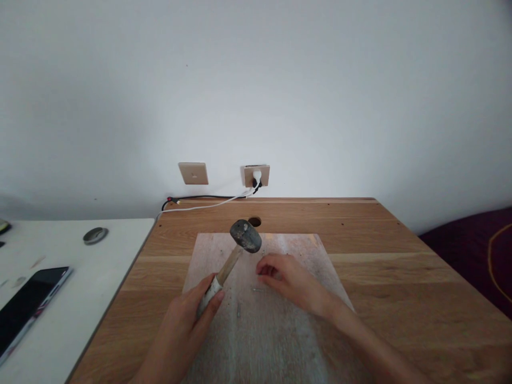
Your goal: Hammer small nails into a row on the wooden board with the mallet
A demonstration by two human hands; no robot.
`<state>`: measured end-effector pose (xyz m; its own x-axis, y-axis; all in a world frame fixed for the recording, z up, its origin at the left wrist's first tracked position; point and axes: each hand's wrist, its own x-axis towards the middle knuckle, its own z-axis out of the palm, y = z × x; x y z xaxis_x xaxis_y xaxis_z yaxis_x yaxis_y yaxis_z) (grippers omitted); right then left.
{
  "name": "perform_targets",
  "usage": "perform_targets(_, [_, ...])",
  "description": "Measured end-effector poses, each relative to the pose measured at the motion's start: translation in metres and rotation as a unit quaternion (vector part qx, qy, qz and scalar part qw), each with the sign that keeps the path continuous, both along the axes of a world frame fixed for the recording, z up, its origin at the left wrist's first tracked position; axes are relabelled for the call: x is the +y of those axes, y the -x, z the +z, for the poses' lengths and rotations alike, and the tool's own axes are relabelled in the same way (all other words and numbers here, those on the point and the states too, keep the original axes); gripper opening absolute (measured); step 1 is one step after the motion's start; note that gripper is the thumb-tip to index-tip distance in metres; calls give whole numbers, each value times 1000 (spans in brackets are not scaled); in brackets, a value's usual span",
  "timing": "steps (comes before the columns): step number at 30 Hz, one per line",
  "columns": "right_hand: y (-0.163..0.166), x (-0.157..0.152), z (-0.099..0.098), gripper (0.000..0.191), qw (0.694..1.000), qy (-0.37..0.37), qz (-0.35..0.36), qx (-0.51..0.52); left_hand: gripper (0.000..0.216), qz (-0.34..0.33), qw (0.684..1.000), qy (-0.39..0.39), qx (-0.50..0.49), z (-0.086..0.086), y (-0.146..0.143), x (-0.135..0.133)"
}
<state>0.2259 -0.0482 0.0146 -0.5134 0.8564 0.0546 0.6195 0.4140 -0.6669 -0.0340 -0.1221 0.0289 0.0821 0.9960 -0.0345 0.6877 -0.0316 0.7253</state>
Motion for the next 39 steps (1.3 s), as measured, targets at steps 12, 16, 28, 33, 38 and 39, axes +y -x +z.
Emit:
perform_targets(12, [-38,27,-20,16,990,-97,-105,-10,43,-40,999,26,-23,-1,-10,3])
perform_targets(16, [-37,26,-18,17,989,-116,-88,-28,41,-43,998,33,-14,-2,-11,3])
perform_targets(28, [-33,23,-26,20,989,-113,-96,-13,40,-52,998,28,-10,-6,-12,2])
perform_targets(33, [-31,24,-27,30,988,-98,-117,-1,42,-73,997,23,13,-1,-27,8])
perform_targets(38, [-51,18,-21,45,984,-109,-137,-6,46,-95,993,30,63,-2,-40,15])
perform_targets(39, [-56,14,-20,41,983,-114,-144,-7,45,-100,992,33,64,-3,-41,15])
